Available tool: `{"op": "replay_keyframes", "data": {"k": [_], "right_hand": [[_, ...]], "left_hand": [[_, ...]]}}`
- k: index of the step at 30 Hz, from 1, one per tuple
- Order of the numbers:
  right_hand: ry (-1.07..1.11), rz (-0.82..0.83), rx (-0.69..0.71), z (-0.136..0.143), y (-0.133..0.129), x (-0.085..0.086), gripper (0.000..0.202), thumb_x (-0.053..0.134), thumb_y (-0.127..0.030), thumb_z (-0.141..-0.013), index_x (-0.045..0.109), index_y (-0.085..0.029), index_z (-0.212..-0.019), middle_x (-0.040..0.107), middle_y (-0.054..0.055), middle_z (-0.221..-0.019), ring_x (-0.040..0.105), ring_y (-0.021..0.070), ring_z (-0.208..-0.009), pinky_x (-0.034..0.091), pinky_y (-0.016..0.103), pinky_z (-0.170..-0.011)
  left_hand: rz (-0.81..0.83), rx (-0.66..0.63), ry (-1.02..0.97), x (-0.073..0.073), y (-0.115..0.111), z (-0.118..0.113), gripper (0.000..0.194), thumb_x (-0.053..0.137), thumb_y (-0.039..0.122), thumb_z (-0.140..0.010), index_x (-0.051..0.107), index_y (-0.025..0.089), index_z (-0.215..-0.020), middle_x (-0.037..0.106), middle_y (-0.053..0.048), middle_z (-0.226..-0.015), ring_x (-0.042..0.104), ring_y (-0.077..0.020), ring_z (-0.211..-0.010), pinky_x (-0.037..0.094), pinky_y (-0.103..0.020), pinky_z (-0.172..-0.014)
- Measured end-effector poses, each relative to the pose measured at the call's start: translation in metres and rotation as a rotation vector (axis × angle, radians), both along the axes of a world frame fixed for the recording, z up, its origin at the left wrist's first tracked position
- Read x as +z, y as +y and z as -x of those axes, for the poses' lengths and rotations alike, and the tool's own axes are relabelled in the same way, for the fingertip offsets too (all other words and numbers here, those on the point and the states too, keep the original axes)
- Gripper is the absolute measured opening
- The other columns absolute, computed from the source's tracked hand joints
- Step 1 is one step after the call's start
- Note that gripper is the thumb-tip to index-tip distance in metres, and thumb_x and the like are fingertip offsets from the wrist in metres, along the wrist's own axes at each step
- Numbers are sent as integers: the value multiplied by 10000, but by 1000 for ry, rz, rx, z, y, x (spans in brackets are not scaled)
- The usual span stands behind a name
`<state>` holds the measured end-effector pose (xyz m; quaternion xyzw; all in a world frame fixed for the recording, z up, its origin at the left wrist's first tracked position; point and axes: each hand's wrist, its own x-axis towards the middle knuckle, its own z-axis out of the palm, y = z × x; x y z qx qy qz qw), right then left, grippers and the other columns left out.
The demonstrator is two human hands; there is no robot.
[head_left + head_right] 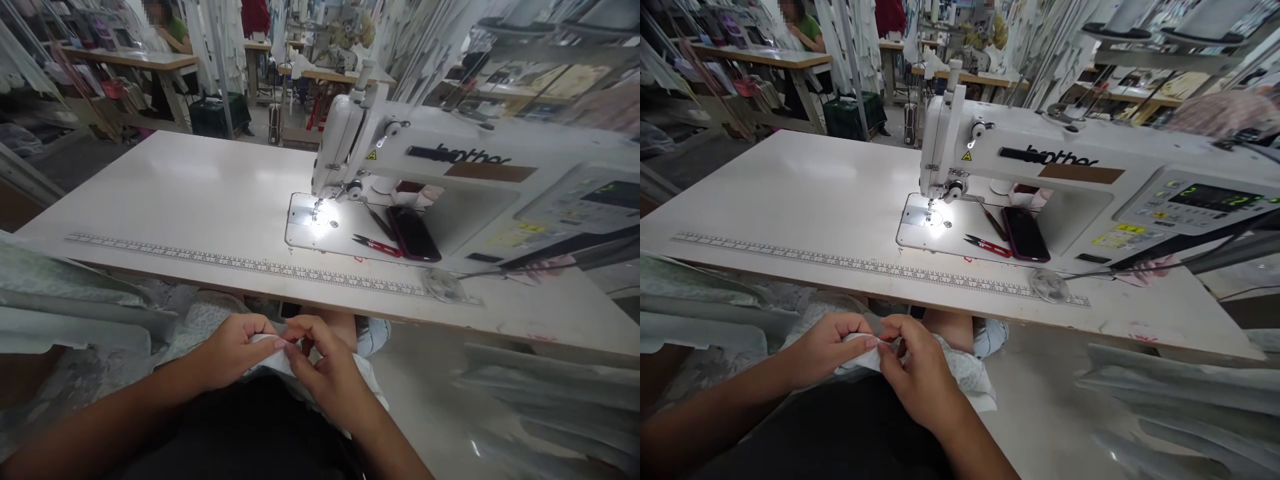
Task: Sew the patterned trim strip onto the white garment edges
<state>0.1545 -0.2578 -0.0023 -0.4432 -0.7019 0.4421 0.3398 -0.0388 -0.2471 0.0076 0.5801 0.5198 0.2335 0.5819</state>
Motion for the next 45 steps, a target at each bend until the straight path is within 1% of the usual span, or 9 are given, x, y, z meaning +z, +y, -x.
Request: {"op": "replay_keyframes", "data": {"k": [4, 7, 14, 18, 21, 26, 35, 39, 45], "right_hand": [[-67, -66, -31, 5, 2, -1, 235, 535, -131, -830, 537, -227, -1045, 616, -2, -841, 581, 135, -710, 464, 238, -586], [-59, -37, -53, 3, 1, -4, 157, 522, -142, -825, 531, -224, -959, 614, -1, -824, 595, 135, -708, 455, 222, -551], [32, -22, -38, 1, -2, -8, 261, 514, -153, -842, 475, -247, -1082, 618, -9, -832, 618, 125, -704, 436, 180, -479], [-43, -72, -95, 4, -3, -12, 133, 517, -147, -825, 497, -234, -923, 590, 1, -818, 592, 127, -682, 410, 177, -448], [-9, -63, -108, 4, -4, -16, 106, 500, -142, -847, 494, -236, -895, 584, -2, -803, 578, 123, -667, 417, 175, -456], [136, -52, -87, 2, -5, -18, 171, 517, -152, -871, 470, -263, -992, 587, -18, -833, 583, 111, -691, 445, 160, -493], [168, 57, -121, 2, -5, -21, 129, 509, -165, -878, 468, -264, -950, 583, -17, -839, 557, 118, -711, 437, 172, -512], [176, 35, -90, 2, -4, -17, 148, 529, -167, -874, 464, -259, -969, 590, -18, -846, 563, 120, -739, 472, 210, -611], [153, 47, -107, 2, -3, -20, 125, 499, -169, -888, 460, -254, -971, 576, -6, -861, 563, 129, -758, 463, 215, -605]], "left_hand": [[1, -28, 28, -1, 0, 0, 309, 596, 421, -836, 592, 139, -707, 492, 24, -633, 415, -104, -597, 309, -207, -535], [45, -52, 6, -2, 0, 0, 302, 579, 417, -846, 627, 135, -749, 501, 20, -636, 415, -100, -585, 307, -203, -522], [59, -49, -1, -5, 2, -1, 287, 573, 395, -844, 649, 124, -789, 516, 17, -640, 426, -98, -584, 315, -200, -518], [18, -49, 16, -6, 2, -2, 287, 570, 386, -843, 650, 118, -782, 520, 13, -650, 431, -99, -600, 332, -202, -537], [18, -44, 15, -6, 1, -3, 273, 566, 371, -839, 641, 119, -766, 510, 16, -644, 426, -97, -594, 331, -201, -532], [24, -36, 23, -5, 1, -3, 260, 562, 361, -831, 638, 121, -764, 512, 19, -629, 423, -95, -577, 322, -202, -521], [28, -52, 23, -4, 1, -5, 272, 547, 365, -841, 635, 116, -773, 497, 21, -623, 408, -91, -565, 306, -198, -505], [-18, -79, 53, -4, 1, -5, 255, 538, 337, -849, 655, 119, -789, 515, 16, -641, 422, -94, -587, 322, -197, -526], [-70, -99, 62, -6, 2, -6, 270, 507, 338, -875, 637, 129, -764, 514, 16, -648, 433, -97, -594, 330, -198, -533]]}}
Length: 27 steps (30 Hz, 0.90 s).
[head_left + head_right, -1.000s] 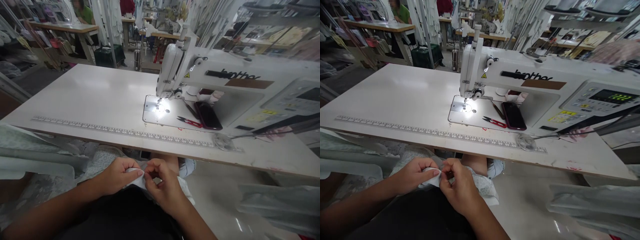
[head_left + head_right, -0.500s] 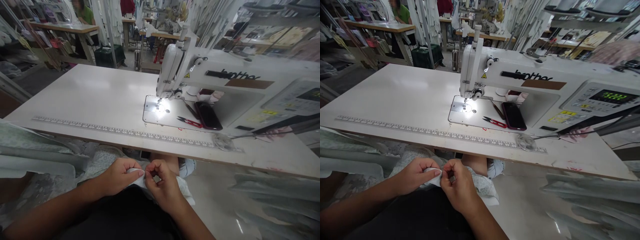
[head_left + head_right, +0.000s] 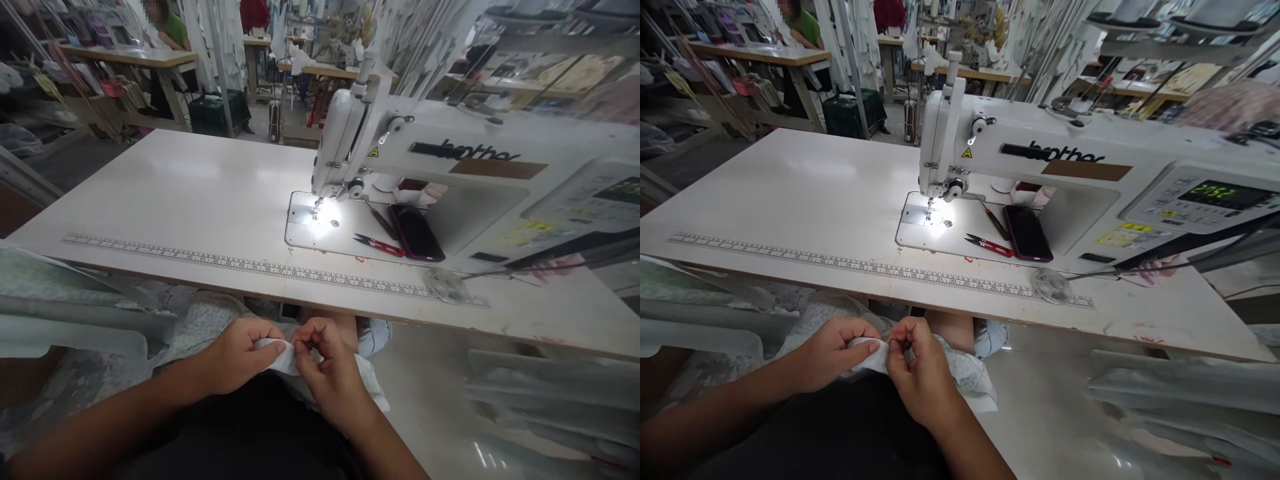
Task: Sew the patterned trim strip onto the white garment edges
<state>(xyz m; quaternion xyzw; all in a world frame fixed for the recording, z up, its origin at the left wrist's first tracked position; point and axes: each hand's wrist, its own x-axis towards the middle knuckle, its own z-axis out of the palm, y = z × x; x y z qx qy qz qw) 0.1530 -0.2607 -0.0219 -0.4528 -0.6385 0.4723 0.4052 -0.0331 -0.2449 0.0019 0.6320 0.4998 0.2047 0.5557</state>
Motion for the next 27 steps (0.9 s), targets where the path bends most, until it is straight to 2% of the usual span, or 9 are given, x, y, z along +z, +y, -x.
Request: {"op": "replay_keyframes", "data": {"k": [5, 11, 16, 20, 23, 27], "right_hand": [[-19, 14, -3, 0, 0, -1, 155, 532, -165, -862, 450, -254, -959, 565, -17, -833, 551, 125, -723, 458, 213, -591], [14, 27, -2, -2, 0, 0, 138, 492, -165, -889, 441, -253, -982, 571, -7, -856, 561, 126, -747, 457, 204, -578], [-103, -10, -2, -2, -1, -2, 103, 518, -172, -872, 473, -240, -934, 564, -1, -835, 560, 132, -715, 425, 187, -493], [-28, -22, -35, -6, -1, -4, 98, 492, -217, -926, 482, -238, -1022, 628, 29, -920, 626, 149, -793, 514, 236, -612], [-149, -183, -20, -14, 0, 1, 112, 500, -199, -939, 539, -238, -1036, 653, 47, -990, 638, 167, -847, 530, 292, -710], [-344, -457, 12, -15, -1, 8, 148, 512, -116, -916, 571, -224, -997, 661, 52, -965, 618, 197, -886, 511, 335, -761]], "left_hand": [[-71, 11, 43, -1, -1, -1, 239, 511, 303, -866, 641, 138, -752, 542, 14, -664, 466, -102, -621, 355, -198, -566], [-84, 23, 34, -4, -2, -2, 236, 505, 299, -868, 647, 146, -758, 556, 16, -666, 477, -101, -616, 359, -196, -568], [-118, 11, 64, -4, -2, -2, 246, 501, 306, -876, 655, 145, -774, 580, 1, -691, 501, -115, -646, 372, -207, -587], [-42, 37, 22, -3, -2, -2, 263, 500, 331, -882, 655, 142, -788, 568, 7, -677, 482, -111, -617, 362, -206, -557], [-1, 57, -19, -1, -2, -2, 255, 504, 327, -885, 669, 141, -827, 603, 1, -716, 501, -113, -636, 376, -207, -571], [-23, 55, -37, -1, -3, -3, 246, 505, 315, -895, 679, 148, -844, 640, -9, -758, 546, -126, -687, 405, -211, -610]]}}
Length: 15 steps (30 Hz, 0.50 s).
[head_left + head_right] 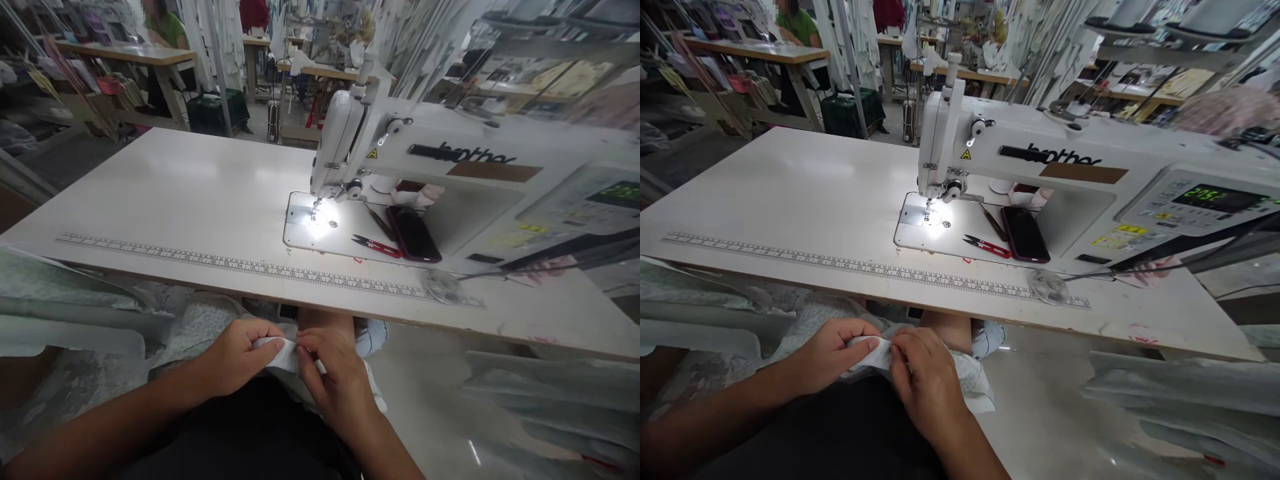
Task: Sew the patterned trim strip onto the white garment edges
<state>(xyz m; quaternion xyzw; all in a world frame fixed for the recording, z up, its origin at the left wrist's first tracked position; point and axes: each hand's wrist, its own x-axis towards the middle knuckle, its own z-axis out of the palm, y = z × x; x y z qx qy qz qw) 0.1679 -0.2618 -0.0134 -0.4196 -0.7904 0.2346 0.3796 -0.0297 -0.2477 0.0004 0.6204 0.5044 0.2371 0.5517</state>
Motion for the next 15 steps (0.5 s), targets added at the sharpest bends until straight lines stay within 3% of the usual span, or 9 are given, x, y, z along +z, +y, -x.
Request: {"op": "replay_keyframes", "data": {"k": [6, 10, 15], "right_hand": [[-131, -109, -44, 16, -2, -3, 115, 472, -104, -923, 535, -195, -891, 635, 49, -840, 590, 193, -775, 484, 322, -689], [-172, -128, -129, 11, 5, -10, 135, 444, -106, -865, 483, -207, -784, 579, 36, -731, 544, 188, -674, 443, 311, -604], [-66, 76, -316, -19, 6, -18, 119, 471, -166, -864, 490, -218, -759, 556, 11, -702, 551, 168, -630, 447, 288, -570]], "left_hand": [[-99, -18, 61, 1, -3, -2, 240, 503, 311, -902, 687, 166, -848, 656, -13, -796, 583, -143, -754, 431, -229, -693], [-112, 8, 74, 0, -4, 2, 254, 498, 328, -900, 675, 163, -823, 645, -13, -773, 564, -141, -725, 425, -229, -674], [9, 104, 40, 0, 1, 11, 286, 506, 381, -884, 654, 144, -821, 594, -6, -702, 504, -124, -627, 387, -216, -569]]}}
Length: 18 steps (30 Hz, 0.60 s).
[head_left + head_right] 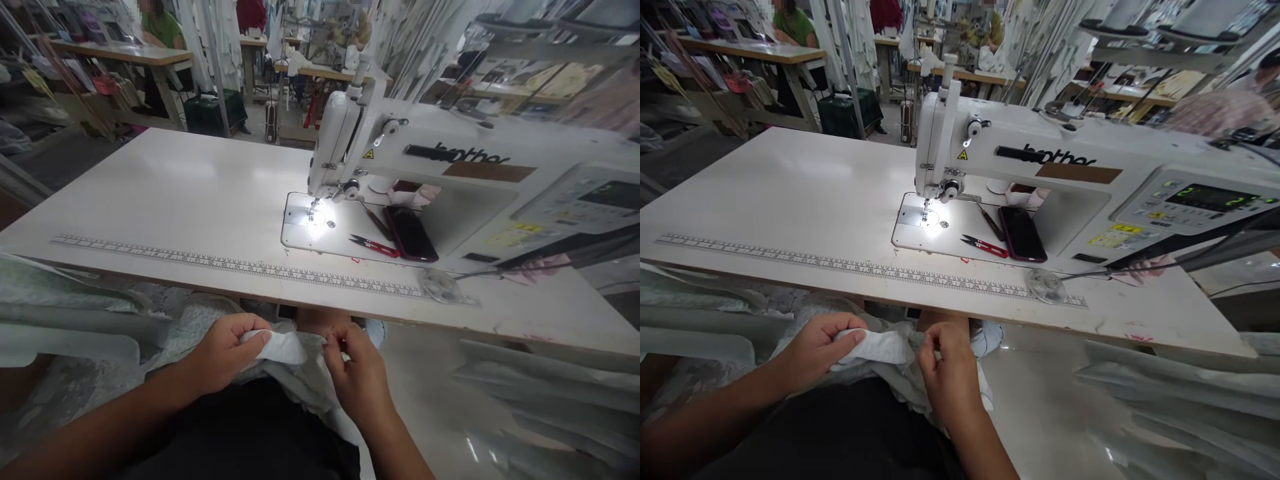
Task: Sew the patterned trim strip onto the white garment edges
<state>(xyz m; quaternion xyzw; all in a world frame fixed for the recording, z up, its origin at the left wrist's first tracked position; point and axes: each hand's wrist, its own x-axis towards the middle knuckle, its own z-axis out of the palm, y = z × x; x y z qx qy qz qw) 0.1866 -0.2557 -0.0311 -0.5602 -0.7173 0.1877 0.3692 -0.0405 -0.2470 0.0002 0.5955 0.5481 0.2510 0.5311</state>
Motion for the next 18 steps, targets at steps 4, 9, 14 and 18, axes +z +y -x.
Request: {"op": "replay_keyframes", "data": {"k": [4, 9, 14, 18], "right_hand": [[167, 97, 50, -6, -10, 5, 82, 492, -244, -943, 571, -225, -931, 608, 28, -851, 594, 166, -726, 498, 284, -634], [125, 49, 225, 10, -10, 14, 118, 560, -241, -930, 569, -238, -1047, 634, 51, -1011, 600, 199, -892, 510, 338, -762], [190, -15, 173, 19, -6, 13, 125, 481, -143, -930, 563, -233, -961, 624, 61, -1020, 602, 201, -929, 515, 348, -767], [181, 62, 224, 23, -7, 15, 359, 592, -216, -897, 508, -242, -1245, 603, 90, -1151, 595, 220, -983, 545, 344, -746]], "left_hand": [[52, -13, -30, 1, 2, 0, 299, 513, 399, -881, 655, 141, -834, 571, 2, -682, 466, -113, -595, 362, -211, -543], [-10, -55, -20, -1, 1, -5, 288, 506, 377, -895, 669, 146, -836, 612, -11, -745, 507, -125, -666, 392, -216, -606], [-27, -60, -6, 0, -1, -4, 276, 504, 362, -897, 673, 150, -846, 629, -13, -767, 522, -132, -692, 402, -218, -630], [-61, -80, 4, 2, -2, -4, 285, 488, 358, -905, 675, 151, -846, 632, -14, -771, 524, -134, -692, 406, -221, -636]]}}
